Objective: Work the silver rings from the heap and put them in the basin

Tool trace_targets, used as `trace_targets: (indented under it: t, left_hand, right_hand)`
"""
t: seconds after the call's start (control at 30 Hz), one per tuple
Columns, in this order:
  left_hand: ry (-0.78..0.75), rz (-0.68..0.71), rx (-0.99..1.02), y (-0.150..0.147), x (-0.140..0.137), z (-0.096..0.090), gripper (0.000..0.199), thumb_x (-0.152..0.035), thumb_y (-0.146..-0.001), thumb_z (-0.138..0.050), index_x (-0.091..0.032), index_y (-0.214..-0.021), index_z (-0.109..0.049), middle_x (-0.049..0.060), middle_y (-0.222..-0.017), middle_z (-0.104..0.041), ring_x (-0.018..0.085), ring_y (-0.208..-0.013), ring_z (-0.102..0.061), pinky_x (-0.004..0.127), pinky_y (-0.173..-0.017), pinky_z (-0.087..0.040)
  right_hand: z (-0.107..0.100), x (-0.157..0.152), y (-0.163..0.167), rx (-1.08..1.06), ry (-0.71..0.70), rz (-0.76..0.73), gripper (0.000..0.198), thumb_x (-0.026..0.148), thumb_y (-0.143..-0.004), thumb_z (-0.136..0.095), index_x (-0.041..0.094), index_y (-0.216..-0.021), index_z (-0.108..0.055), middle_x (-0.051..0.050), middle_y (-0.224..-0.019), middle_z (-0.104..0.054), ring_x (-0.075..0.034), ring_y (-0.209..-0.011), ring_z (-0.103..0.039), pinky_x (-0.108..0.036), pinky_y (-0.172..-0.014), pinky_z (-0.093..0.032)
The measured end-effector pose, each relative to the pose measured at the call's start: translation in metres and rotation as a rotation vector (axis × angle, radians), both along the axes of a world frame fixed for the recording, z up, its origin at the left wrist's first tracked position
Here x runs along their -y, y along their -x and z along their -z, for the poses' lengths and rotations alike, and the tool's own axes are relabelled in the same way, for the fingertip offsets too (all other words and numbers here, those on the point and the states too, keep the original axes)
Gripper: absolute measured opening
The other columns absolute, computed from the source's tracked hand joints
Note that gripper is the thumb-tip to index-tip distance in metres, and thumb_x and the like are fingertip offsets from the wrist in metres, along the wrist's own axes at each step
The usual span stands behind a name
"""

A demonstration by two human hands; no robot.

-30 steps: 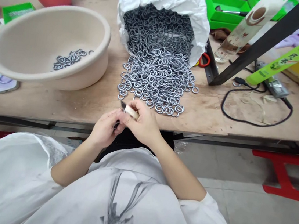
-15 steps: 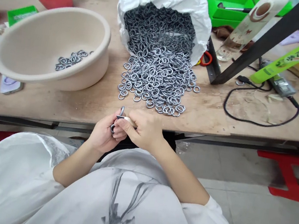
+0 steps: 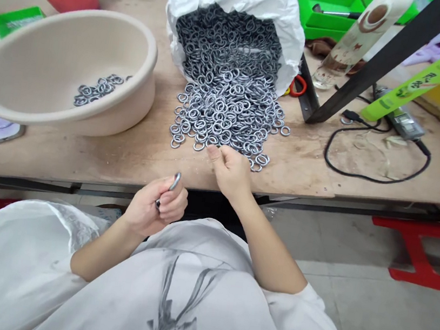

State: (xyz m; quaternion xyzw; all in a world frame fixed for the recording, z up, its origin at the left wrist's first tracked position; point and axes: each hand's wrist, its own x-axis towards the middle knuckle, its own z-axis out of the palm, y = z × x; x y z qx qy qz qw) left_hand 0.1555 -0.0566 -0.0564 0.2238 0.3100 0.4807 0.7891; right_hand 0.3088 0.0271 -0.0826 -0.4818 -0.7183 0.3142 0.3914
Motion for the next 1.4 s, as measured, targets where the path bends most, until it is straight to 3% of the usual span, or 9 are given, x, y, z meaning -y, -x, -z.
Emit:
trace_targets:
  t: [0.1, 0.23, 0.33, 0.43, 0.57, 0.73, 0.9, 1.1, 1.4]
  left_hand:
    - [0.037, -0.133, -0.052, 0.009, -0.002, 0.002, 0.039, -0.036, -0.083, -0.063, -0.017, -0.056, -0.042, -0.006, -0.045, -0.035, 0.005, -0.037, -0.028, 0.017, -0.037, -0.026]
    - [0.045, -0.343, -0.155, 0.030, -0.009, 0.006, 0.014, -0.027, -0.077, -0.061, -0.014, -0.083, -0.064, -0.004, -0.054, -0.050, 0.005, -0.038, -0.034, 0.017, -0.037, -0.026]
    - [0.041, -0.441, -0.198, 0.044, -0.010, 0.007, 0.025, -0.020, -0.071, -0.061, -0.016, -0.095, -0.064, -0.003, -0.062, -0.058, 0.005, -0.039, -0.038, 0.016, -0.036, -0.026]
    - [0.082, -0.467, -0.198, 0.051, -0.012, 0.007, 0.013, -0.028, -0.075, -0.063, -0.016, -0.081, -0.060, -0.002, -0.064, -0.058, 0.005, -0.040, -0.039, 0.016, -0.035, -0.025]
    - [0.117, -0.444, -0.175, 0.045, -0.018, 0.010, 0.030, -0.040, -0.077, -0.072, -0.016, -0.075, -0.053, -0.005, -0.062, -0.053, 0.003, -0.040, -0.037, 0.014, -0.034, -0.022]
    - [-0.032, -0.424, -0.263, 0.012, -0.022, 0.021, 0.042, -0.053, -0.075, -0.076, -0.018, -0.079, -0.054, -0.006, -0.058, -0.048, 0.003, -0.041, -0.033, 0.015, -0.036, -0.023]
    - [-0.111, -0.397, -0.304, -0.007, -0.017, 0.024, 0.046, -0.058, -0.076, -0.073, -0.018, -0.073, -0.051, -0.005, -0.055, -0.047, 0.005, -0.045, -0.037, 0.016, -0.040, -0.025]
    - [-0.123, -0.202, -0.243, -0.002, -0.011, 0.015, 0.045, -0.054, -0.081, -0.070, -0.018, -0.066, -0.047, -0.004, -0.051, -0.045, 0.005, -0.042, -0.033, 0.017, -0.039, -0.024]
    - [-0.009, -0.188, -0.197, 0.000, -0.010, 0.008, 0.044, -0.050, -0.079, -0.072, -0.018, -0.067, -0.044, -0.006, -0.046, -0.041, 0.004, -0.037, -0.030, 0.016, -0.038, -0.022]
  right_hand:
    - [-0.006, -0.010, 0.010, 0.172, -0.018, -0.021, 0.047, 0.059, -0.096, -0.046, 0.020, -0.071, -0.056, 0.000, -0.065, -0.056, -0.015, -0.063, -0.050, -0.028, -0.061, -0.031]
    - [-0.014, -0.023, 0.050, 0.523, -0.098, -0.171, 0.033, 0.047, -0.092, -0.061, 0.025, -0.117, -0.065, -0.007, -0.109, -0.070, -0.023, -0.088, -0.064, -0.030, -0.070, -0.039]
    - [-0.016, -0.038, 0.075, 0.728, -0.099, -0.186, 0.027, 0.035, -0.094, -0.059, 0.020, -0.116, -0.066, -0.013, -0.114, -0.068, -0.027, -0.092, -0.066, -0.034, -0.072, -0.042]
    - [-0.018, -0.050, 0.077, 0.747, -0.076, -0.154, 0.020, 0.030, -0.095, -0.056, 0.016, -0.105, -0.067, -0.015, -0.110, -0.067, -0.029, -0.092, -0.066, -0.036, -0.074, -0.043]
    - [-0.022, -0.045, 0.054, 0.394, 0.008, -0.147, 0.017, 0.031, -0.093, -0.059, 0.016, -0.089, -0.065, -0.010, -0.094, -0.066, -0.022, -0.084, -0.061, -0.033, -0.072, -0.042]
    - [-0.018, 0.001, 0.037, -0.403, 0.379, -0.320, 0.036, 0.056, -0.086, -0.063, 0.020, -0.083, -0.057, 0.002, -0.070, -0.056, -0.013, -0.066, -0.054, -0.027, -0.063, -0.045]
    - [-0.010, 0.027, 0.038, -0.626, 0.512, -0.303, 0.047, 0.061, -0.074, -0.072, 0.023, -0.093, -0.053, 0.005, -0.070, -0.054, -0.011, -0.056, -0.052, -0.026, -0.056, -0.048]
    - [-0.014, 0.016, 0.020, -0.422, 0.280, -0.329, 0.047, 0.067, -0.087, -0.055, 0.021, -0.077, -0.056, 0.002, -0.067, -0.054, -0.012, -0.063, -0.050, -0.027, -0.061, -0.041]
    - [-0.021, 0.027, 0.009, 0.046, -0.122, -0.403, 0.057, 0.067, -0.096, -0.037, 0.020, -0.064, -0.048, 0.001, -0.061, -0.047, -0.012, -0.058, -0.041, -0.028, -0.058, -0.025]
